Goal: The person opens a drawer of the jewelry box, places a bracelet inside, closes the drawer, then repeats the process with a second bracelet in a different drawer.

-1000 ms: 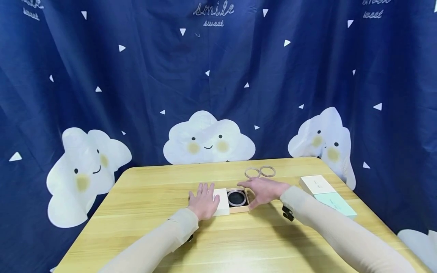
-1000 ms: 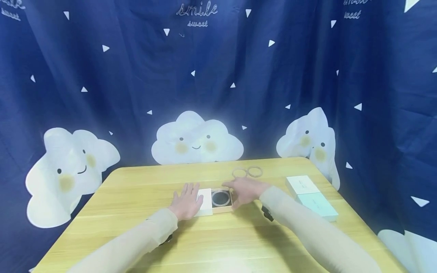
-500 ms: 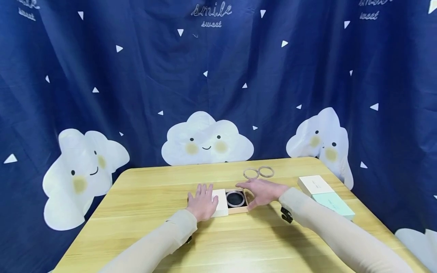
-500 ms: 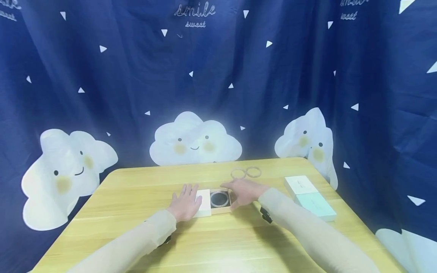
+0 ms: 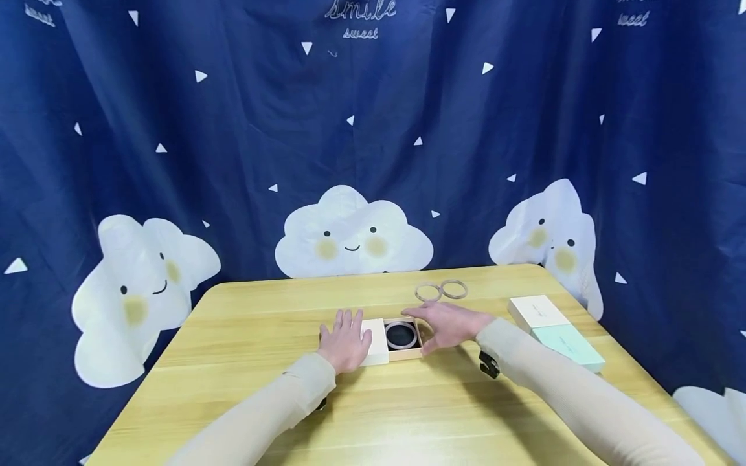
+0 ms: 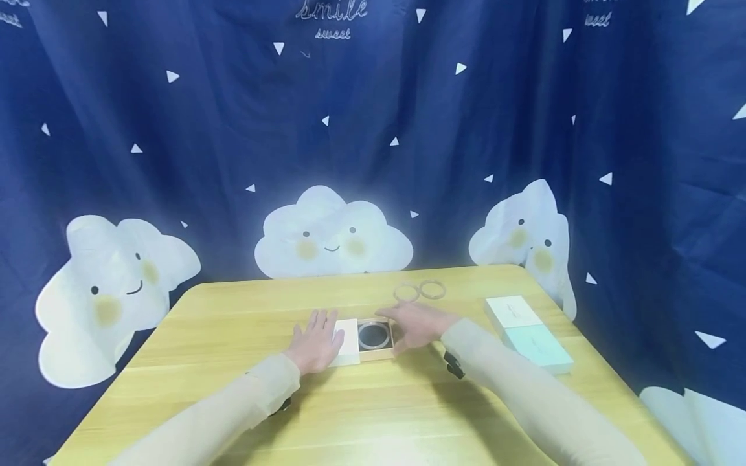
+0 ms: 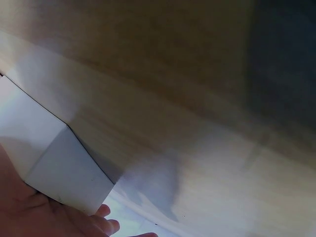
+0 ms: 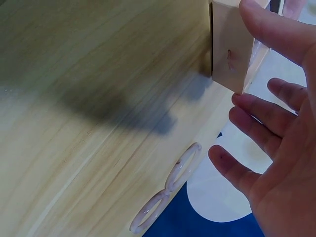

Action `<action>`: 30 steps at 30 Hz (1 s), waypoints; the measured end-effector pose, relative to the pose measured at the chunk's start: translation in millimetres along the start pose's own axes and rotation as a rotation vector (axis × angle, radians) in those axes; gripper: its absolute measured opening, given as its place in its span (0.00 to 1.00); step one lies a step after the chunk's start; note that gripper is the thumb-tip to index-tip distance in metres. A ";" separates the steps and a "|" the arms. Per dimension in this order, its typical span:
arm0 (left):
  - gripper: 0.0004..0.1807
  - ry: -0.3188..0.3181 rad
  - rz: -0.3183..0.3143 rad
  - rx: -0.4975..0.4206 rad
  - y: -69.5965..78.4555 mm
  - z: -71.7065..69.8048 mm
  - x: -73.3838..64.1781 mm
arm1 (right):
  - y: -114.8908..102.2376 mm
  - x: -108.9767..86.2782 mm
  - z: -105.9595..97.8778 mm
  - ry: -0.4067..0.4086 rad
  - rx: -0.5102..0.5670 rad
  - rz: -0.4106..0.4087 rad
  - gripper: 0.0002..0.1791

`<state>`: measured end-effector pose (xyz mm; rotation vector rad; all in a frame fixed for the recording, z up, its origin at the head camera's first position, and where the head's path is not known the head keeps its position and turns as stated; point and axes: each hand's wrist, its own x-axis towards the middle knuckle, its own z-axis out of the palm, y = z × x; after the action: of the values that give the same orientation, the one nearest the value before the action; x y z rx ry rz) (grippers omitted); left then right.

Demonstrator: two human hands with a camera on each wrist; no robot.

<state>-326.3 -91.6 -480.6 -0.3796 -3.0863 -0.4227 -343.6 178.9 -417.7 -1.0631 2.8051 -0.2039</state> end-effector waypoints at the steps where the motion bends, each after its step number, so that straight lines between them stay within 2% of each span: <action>1: 0.37 -0.003 -0.002 0.005 1.0 -2.2 -0.9 | -0.5 0.5 -0.3 0.001 0.000 -0.001 0.54; 7: 0.37 -0.017 -0.002 0.014 7.2 -10.7 -4.2 | -5.2 3.8 -0.5 0.020 -0.011 -0.006 0.53; 21: 0.36 0.006 0.001 0.013 4.8 -5.9 -0.4 | -10.9 8.5 0.4 0.025 -0.021 -0.014 0.53; 30: 0.36 0.003 0.003 0.014 6.0 -10.1 -4.9 | -14.1 12.6 3.0 0.020 -0.001 -0.008 0.54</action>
<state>-320.3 -89.8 -469.4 -0.3838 -3.0838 -0.4007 -343.3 159.8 -419.1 -1.0791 2.8196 -0.2149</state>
